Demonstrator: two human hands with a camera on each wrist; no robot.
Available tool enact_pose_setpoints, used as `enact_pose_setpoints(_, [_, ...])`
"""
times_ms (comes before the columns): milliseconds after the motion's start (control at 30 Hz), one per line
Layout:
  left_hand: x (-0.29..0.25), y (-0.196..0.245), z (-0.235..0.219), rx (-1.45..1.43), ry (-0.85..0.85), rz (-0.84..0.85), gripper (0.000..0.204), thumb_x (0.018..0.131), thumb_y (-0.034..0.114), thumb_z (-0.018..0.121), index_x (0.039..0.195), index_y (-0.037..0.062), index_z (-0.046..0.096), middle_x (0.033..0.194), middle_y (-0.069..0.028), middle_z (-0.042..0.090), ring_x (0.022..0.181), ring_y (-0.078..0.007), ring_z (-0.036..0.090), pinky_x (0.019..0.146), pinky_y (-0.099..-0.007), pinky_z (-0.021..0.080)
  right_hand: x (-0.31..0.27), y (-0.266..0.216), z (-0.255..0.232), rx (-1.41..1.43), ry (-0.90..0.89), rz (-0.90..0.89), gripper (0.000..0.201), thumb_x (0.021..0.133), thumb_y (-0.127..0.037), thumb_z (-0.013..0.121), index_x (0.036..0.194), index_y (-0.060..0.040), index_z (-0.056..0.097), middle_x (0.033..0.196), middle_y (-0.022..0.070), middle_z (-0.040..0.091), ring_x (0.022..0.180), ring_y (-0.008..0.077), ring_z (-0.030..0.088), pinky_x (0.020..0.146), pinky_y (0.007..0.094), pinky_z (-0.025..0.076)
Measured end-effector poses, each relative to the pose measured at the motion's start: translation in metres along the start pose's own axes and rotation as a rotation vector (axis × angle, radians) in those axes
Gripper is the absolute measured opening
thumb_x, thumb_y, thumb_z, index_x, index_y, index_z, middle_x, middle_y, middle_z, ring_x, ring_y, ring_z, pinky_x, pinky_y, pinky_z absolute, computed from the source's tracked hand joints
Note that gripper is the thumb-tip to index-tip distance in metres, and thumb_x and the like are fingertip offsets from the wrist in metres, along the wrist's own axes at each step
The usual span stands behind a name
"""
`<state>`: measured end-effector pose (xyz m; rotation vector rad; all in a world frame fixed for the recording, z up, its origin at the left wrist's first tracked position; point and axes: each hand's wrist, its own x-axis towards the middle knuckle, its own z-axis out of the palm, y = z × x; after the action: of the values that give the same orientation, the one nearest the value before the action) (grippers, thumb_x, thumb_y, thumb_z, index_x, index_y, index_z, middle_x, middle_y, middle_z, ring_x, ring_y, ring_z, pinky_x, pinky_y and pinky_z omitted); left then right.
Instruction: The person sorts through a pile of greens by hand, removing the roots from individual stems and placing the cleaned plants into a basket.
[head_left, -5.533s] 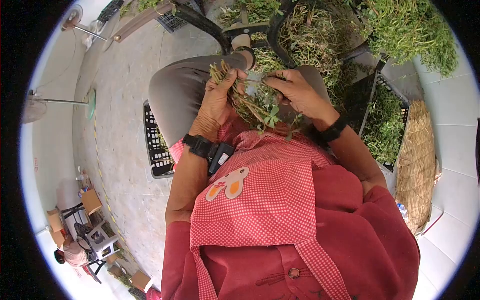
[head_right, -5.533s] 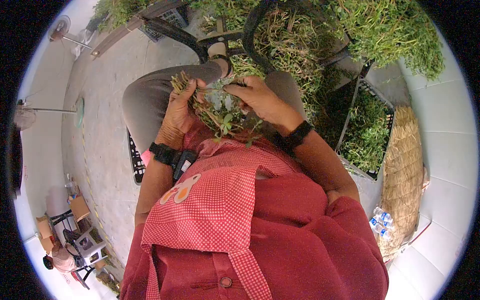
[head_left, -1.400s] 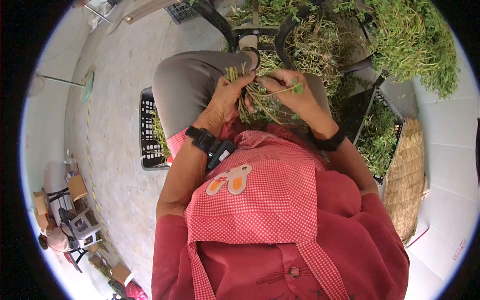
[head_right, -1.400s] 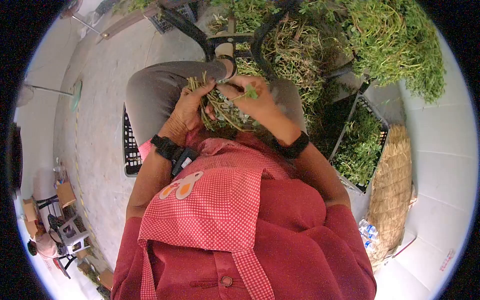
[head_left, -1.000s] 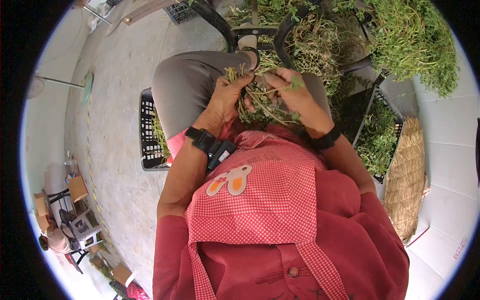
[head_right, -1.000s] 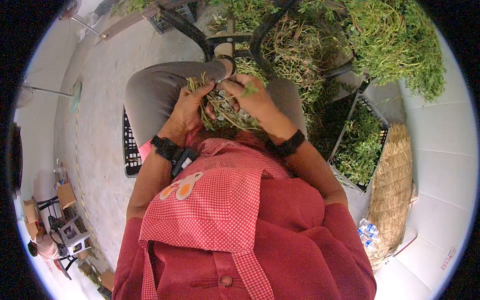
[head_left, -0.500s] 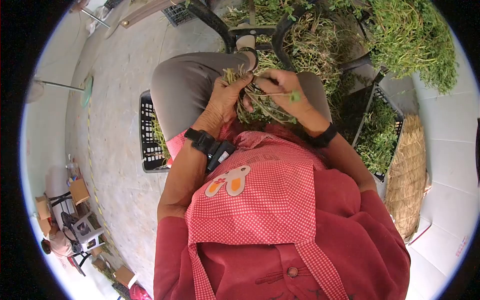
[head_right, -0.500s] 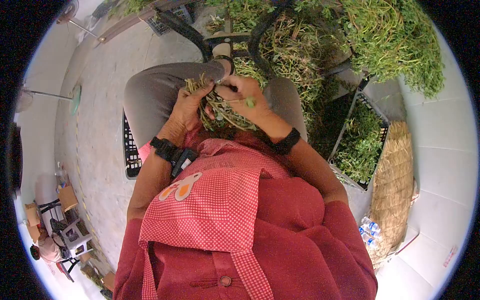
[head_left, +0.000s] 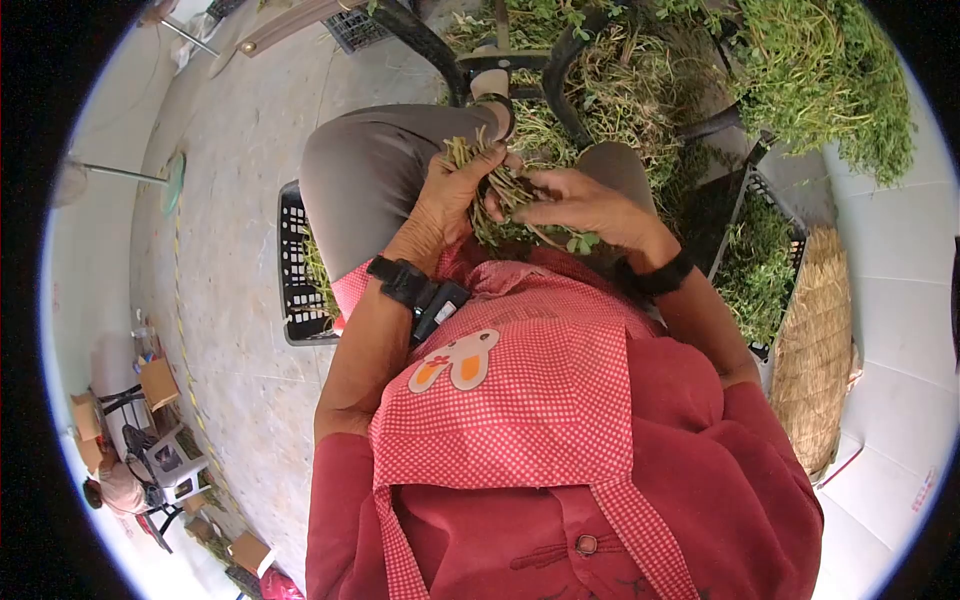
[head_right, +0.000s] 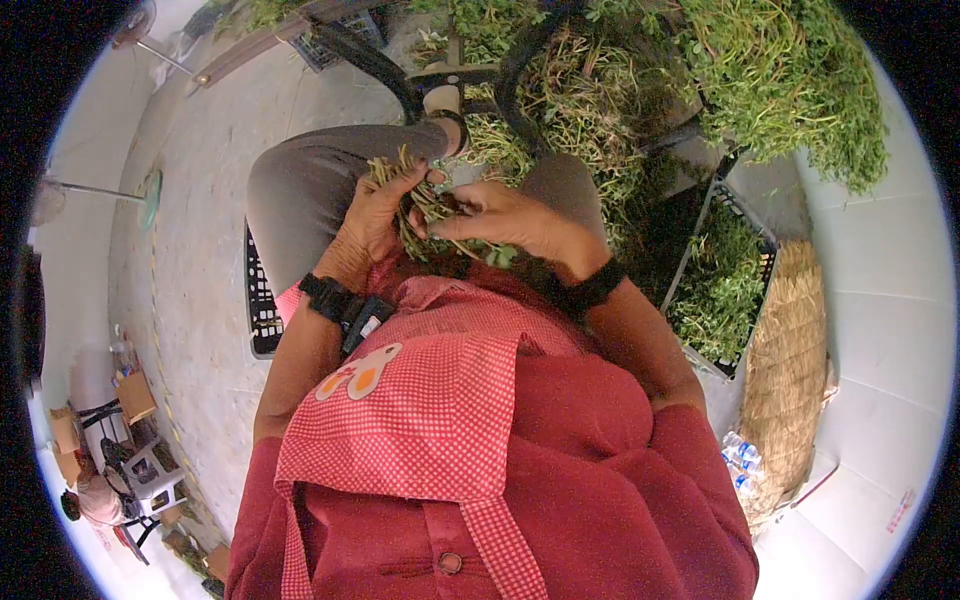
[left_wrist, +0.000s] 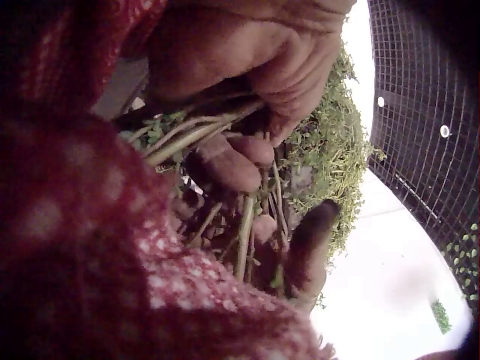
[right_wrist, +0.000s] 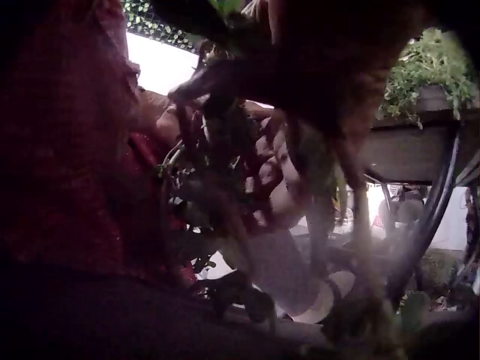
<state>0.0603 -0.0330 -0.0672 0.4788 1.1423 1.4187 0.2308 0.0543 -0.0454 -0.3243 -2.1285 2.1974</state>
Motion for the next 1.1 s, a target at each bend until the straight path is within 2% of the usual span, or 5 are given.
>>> enact_pose_setpoints(200, [-0.005, 0.005, 0.005, -0.085, 0.081, -0.048, 0.018, 0.084, 0.018, 0.065, 0.092, 0.0031, 0.058, 0.079, -0.0074, 0.064, 0.045, -0.0084, 0.047, 0.034, -0.0216, 0.037, 0.007, 0.020, -0.001, 0.203, 0.082, 0.153, 0.025, 0.090, -0.026, 0.055, 0.093, -0.0015, 0.058, 0.075, 0.0007, 0.056, 0.059, 0.0073, 0.051, 0.052, 0.0205, 0.042])
enact_pose_setpoints(400, [-0.005, 0.005, -0.001, -0.120, -0.187, -0.037, 0.016, 0.084, 0.012, 0.063, 0.096, 0.0044, 0.055, 0.078, -0.0007, 0.057, 0.053, -0.0052, 0.045, 0.036, -0.0177, 0.028, 0.005, 0.015, -0.006, 0.616, 0.137, 0.114, 0.025, 0.091, -0.028, 0.053, 0.089, -0.0036, 0.058, 0.070, 0.0012, 0.056, 0.053, 0.0072, 0.049, 0.044, 0.0181, 0.039])
enact_pose_setpoints(733, [-0.004, 0.004, 0.000, -0.131, -0.024, 0.000, 0.016, 0.085, 0.013, 0.062, 0.097, 0.0043, 0.058, 0.075, -0.0012, 0.057, 0.050, -0.0044, 0.042, 0.036, -0.0180, 0.029, 0.005, 0.020, -0.009, 0.263, 0.147, 0.061, 0.033, 0.091, -0.033, 0.052, 0.098, -0.0019, 0.060, 0.078, 0.0029, 0.060, 0.061, 0.0085, 0.052, 0.056, 0.0218, 0.043])
enact_pose_setpoints(800, [-0.005, 0.005, 0.001, -0.180, 0.020, 0.046, 0.015, 0.085, 0.014, 0.062, 0.097, 0.0045, 0.059, 0.078, -0.0026, 0.060, 0.051, -0.0043, 0.042, 0.036, -0.0180, 0.029, -0.001, 0.022, -0.017, 0.022, 0.431, 0.174, 0.037, 0.091, -0.036, 0.052, 0.102, -0.0023, 0.061, 0.081, 0.0008, 0.061, 0.068, 0.0080, 0.053, 0.062, 0.0223, 0.042])
enact_pose_setpoints(1100, [-0.002, 0.001, -0.004, -0.211, -0.045, 0.058, 0.015, 0.085, 0.012, 0.062, 0.099, 0.0056, 0.059, 0.087, -0.0062, 0.064, 0.053, -0.0052, 0.045, 0.037, -0.0173, 0.031, -0.012, 0.029, -0.020, 0.049, 0.329, -0.029, 0.033, 0.087, -0.030, 0.060, 0.097, 0.0014, 0.064, 0.076, -0.0031, 0.057, 0.066, 0.0045, 0.046, 0.057, 0.0215, 0.037])
